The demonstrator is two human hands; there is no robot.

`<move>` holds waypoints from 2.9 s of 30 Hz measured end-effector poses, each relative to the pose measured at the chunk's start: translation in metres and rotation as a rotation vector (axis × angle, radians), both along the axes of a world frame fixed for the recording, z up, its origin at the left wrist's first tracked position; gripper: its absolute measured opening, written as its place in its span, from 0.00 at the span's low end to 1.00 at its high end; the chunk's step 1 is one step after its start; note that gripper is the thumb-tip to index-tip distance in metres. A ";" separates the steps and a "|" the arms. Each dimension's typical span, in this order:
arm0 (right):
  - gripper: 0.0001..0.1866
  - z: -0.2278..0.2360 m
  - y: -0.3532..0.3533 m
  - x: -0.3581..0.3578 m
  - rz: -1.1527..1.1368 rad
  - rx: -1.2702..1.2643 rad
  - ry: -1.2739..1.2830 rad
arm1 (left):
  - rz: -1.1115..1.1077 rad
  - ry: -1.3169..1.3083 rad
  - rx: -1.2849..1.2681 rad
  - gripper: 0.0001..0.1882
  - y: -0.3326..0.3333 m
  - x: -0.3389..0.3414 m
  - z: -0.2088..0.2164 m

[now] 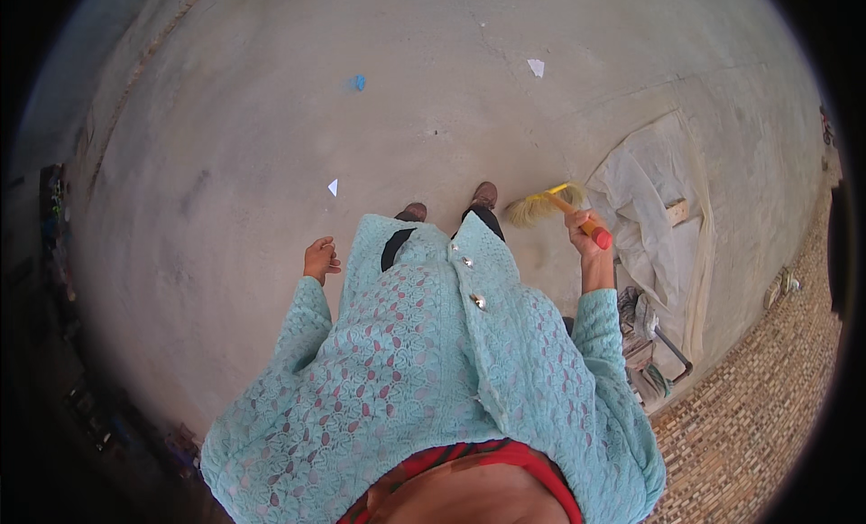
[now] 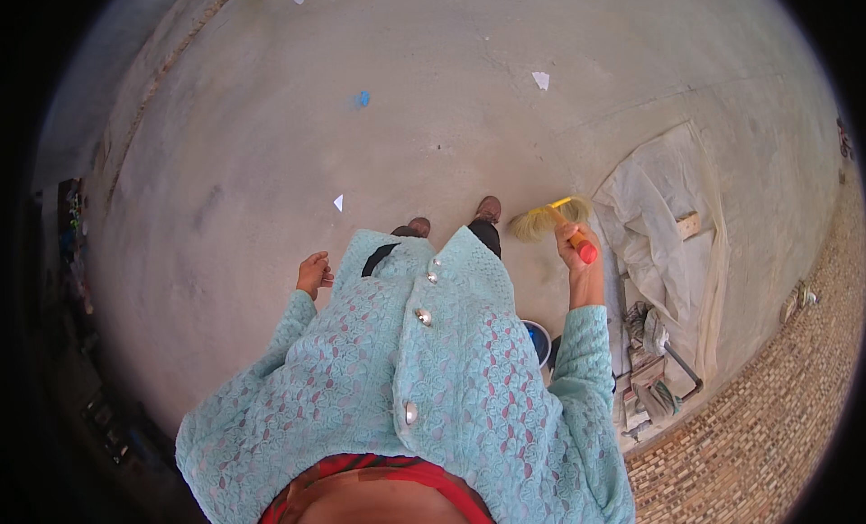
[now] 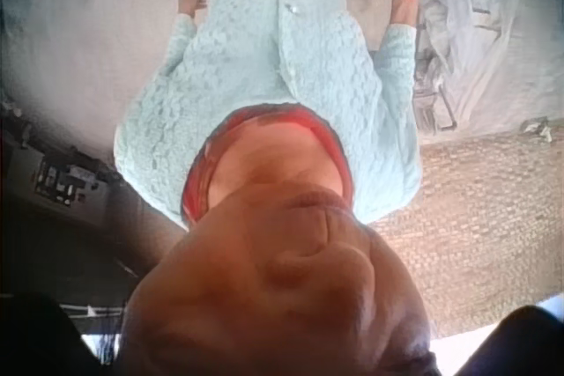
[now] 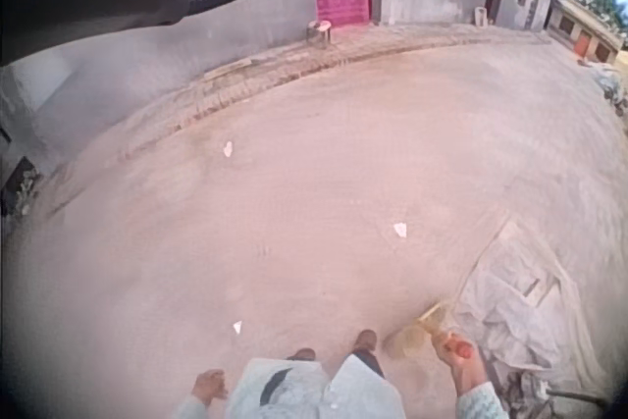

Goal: The person sweeps a concrete rooftop terrace using a long-handled broom. They move around the area, sweeping debris toward the edges and into a pile.

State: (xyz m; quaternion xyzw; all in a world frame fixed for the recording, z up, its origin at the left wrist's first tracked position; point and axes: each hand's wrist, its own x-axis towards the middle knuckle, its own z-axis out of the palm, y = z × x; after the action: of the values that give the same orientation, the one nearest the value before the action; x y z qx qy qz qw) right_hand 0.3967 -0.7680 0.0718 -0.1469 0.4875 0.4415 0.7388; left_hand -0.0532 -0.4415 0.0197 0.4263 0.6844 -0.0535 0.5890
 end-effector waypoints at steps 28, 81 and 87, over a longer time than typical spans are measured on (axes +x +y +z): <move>0.06 0.013 0.214 -0.084 1.202 0.510 0.072 | 0.782 0.124 -0.111 0.17 -0.255 -0.058 -0.001; 0.16 -0.072 0.149 0.022 0.915 0.388 -0.094 | 0.623 0.032 -0.002 0.17 -0.192 -0.033 0.025; 0.16 -0.032 0.122 0.104 0.895 0.183 -0.384 | 0.594 0.045 -0.026 0.17 -0.203 -0.044 0.013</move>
State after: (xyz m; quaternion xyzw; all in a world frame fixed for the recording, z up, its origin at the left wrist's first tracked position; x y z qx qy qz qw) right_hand 0.5007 -0.6462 0.0399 -0.3551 0.1910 0.7214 0.5631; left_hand -0.0971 -0.6444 0.0331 0.1985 0.7914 0.1032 0.5688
